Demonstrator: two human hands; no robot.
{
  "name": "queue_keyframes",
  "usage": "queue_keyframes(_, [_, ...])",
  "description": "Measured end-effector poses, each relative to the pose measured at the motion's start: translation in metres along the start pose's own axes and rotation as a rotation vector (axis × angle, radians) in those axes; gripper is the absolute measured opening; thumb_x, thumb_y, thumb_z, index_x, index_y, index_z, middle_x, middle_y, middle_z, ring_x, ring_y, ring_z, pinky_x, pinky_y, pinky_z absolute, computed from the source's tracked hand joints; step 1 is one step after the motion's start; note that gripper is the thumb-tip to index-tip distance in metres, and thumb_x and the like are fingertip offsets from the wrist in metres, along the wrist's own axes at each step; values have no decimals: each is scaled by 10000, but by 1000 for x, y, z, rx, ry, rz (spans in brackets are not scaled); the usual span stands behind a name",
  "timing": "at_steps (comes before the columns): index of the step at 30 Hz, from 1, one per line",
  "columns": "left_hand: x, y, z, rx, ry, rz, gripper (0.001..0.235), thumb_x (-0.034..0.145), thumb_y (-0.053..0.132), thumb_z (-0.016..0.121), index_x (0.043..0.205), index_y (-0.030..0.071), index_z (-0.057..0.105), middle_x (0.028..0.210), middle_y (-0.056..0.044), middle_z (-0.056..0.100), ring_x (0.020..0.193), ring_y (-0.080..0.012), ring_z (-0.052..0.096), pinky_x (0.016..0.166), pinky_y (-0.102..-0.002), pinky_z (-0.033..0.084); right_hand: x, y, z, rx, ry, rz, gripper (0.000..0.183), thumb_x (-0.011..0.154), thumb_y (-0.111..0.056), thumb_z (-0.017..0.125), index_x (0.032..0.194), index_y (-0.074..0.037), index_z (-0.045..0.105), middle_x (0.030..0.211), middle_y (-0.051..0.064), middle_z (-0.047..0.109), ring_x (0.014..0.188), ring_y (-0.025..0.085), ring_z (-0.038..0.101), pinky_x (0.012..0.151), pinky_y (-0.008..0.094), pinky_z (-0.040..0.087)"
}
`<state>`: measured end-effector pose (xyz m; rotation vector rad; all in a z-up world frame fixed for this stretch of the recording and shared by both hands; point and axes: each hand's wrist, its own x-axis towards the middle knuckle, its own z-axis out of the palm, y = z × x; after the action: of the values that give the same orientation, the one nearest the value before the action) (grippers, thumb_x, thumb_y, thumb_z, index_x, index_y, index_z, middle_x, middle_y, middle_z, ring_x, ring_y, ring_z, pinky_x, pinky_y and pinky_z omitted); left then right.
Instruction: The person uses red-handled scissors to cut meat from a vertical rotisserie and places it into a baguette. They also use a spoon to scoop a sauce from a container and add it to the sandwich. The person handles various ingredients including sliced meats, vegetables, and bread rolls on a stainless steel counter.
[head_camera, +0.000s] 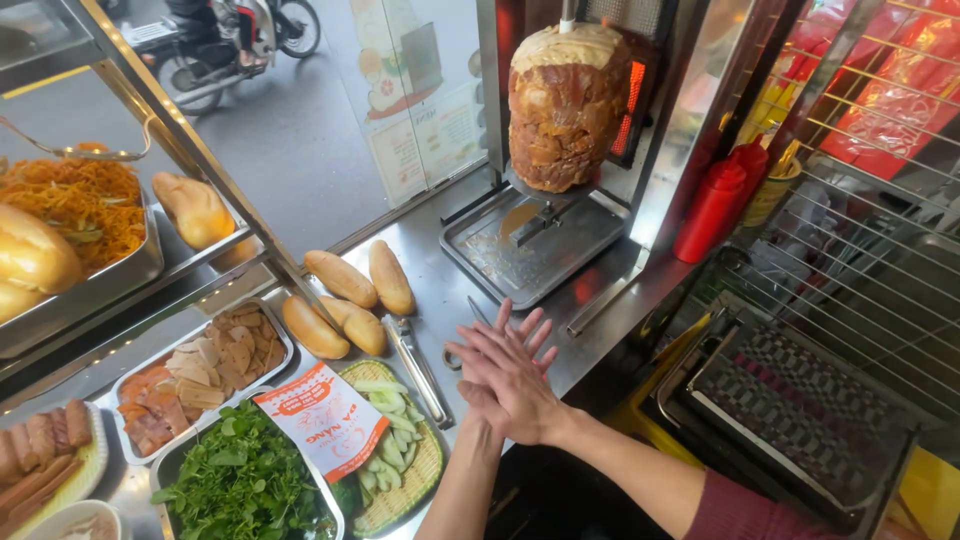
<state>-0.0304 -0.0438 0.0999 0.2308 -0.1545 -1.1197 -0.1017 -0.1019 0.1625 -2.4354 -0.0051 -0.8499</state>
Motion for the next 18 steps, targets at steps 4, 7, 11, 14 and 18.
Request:
queue_keyframes(4, [-6,-19,54,149,-246,285,676,1096,557,395,1675,304,155,1693,-148,251,1499,-417,303,1120,-586,382,9,-2,-23,66,-58,-37,484,1035,-471,457,1416,-231,634,1474,94,573,1434,392,423,1188,556,216])
queue_keyframes(7, [-39,-29,160,62,221,294,384,1070,444,433,1090,134,659,841,-45,643,824,-182,655,751,-308,545,18,9,-47,132,-135,-81,528,1052,-548,351,1424,-301,633,1516,63,556,1483,403,362,1214,600,130])
queue_keyframes(11, [-47,-69,130,2,167,187,575,1052,418,369,1525,98,444,1569,-84,480,1448,-185,418,1169,-370,322,9,46,-61,225,-215,72,580,1029,-518,322,1354,-178,661,1443,106,604,1438,326,411,1173,556,176])
queue_keyframes(14, [-67,-79,139,319,500,211,528,1011,335,420,1474,117,548,1485,-89,610,1370,-198,536,1062,-379,405,-6,67,-47,295,-228,97,546,1036,-454,350,1255,-117,720,1291,99,711,1288,264,569,1105,419,323])
queue_keyframes(18, [-116,-79,104,302,737,418,455,998,219,473,1385,25,613,1181,-265,719,1049,-361,684,898,-404,492,-24,79,-13,313,-267,174,443,1057,-352,378,1199,-119,728,1181,57,754,1143,253,651,1016,385,426])
